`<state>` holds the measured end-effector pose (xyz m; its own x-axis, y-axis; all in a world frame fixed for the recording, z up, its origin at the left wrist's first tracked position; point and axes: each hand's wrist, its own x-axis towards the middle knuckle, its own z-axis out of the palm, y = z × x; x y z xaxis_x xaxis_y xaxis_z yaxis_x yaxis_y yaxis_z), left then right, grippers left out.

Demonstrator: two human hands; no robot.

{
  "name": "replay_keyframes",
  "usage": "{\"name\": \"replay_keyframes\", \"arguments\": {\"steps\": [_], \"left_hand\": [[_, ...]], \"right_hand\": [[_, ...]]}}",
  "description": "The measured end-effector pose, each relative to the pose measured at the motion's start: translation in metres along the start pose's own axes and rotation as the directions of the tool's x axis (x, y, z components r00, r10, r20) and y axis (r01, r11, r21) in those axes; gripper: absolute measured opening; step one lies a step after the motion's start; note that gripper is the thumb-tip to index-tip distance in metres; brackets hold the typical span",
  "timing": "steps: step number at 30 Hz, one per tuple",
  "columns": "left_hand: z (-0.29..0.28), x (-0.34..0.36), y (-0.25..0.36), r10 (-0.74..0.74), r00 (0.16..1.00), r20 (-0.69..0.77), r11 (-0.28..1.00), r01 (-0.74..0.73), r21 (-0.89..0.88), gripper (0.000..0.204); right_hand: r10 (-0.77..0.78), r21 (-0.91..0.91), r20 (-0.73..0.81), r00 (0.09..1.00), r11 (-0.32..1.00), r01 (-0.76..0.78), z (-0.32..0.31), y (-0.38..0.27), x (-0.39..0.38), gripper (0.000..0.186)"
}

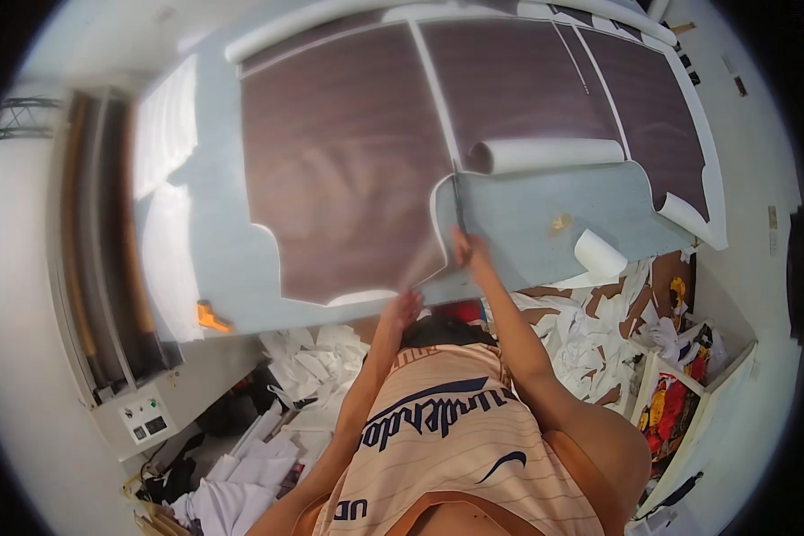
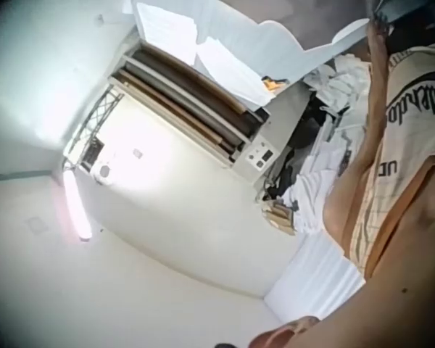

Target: Cutting out printed clothing patterns from a large roll of fabric using scissors.

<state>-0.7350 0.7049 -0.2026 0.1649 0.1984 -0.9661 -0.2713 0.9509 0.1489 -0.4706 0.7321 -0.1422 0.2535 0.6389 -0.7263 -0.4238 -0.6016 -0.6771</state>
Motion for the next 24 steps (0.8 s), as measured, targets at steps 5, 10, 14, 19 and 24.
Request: {"name": "replay_keyframes", "arguments": {"steps": [5,10,14,19,24], "left_hand": [[-0.003,0.005,-0.009,0.031,0.998,0.047,0.994,-0.026,-0.102,0.029],[0.003,0.005,-0.010,0.033,0.999,0.024,0.993,-0.030,-0.113,0.022],[0.003,0.006,-0.012,0.048,0.999,-0.010,0.998,-0.049,-0.043,0.023],[0.001,0.007,-0.014,0.090,0.996,-0.013,0.996,-0.090,-0.020,0.024],[0.006,-0.001,-0.012,0.085,0.994,-0.075,0.996,-0.084,0.013,0.022]], "right_hand": [[0.017,0.034,-0.035,0.999,0.999,-0.016,-0.001,0.001,0.004,0.051],[-0.009,0.013,-0.070,0.998,1.000,0.010,-0.008,0.006,0.009,0.050],[-0.057,0.010,-0.022,0.998,0.998,0.058,-0.015,0.011,0.015,0.046],[-0.035,0.048,-0.029,0.999,0.998,0.037,-0.019,0.006,0.031,0.046],[-0.047,-0.008,-0.023,0.999,0.999,0.047,-0.019,-0.013,0.047,0.047]]}}
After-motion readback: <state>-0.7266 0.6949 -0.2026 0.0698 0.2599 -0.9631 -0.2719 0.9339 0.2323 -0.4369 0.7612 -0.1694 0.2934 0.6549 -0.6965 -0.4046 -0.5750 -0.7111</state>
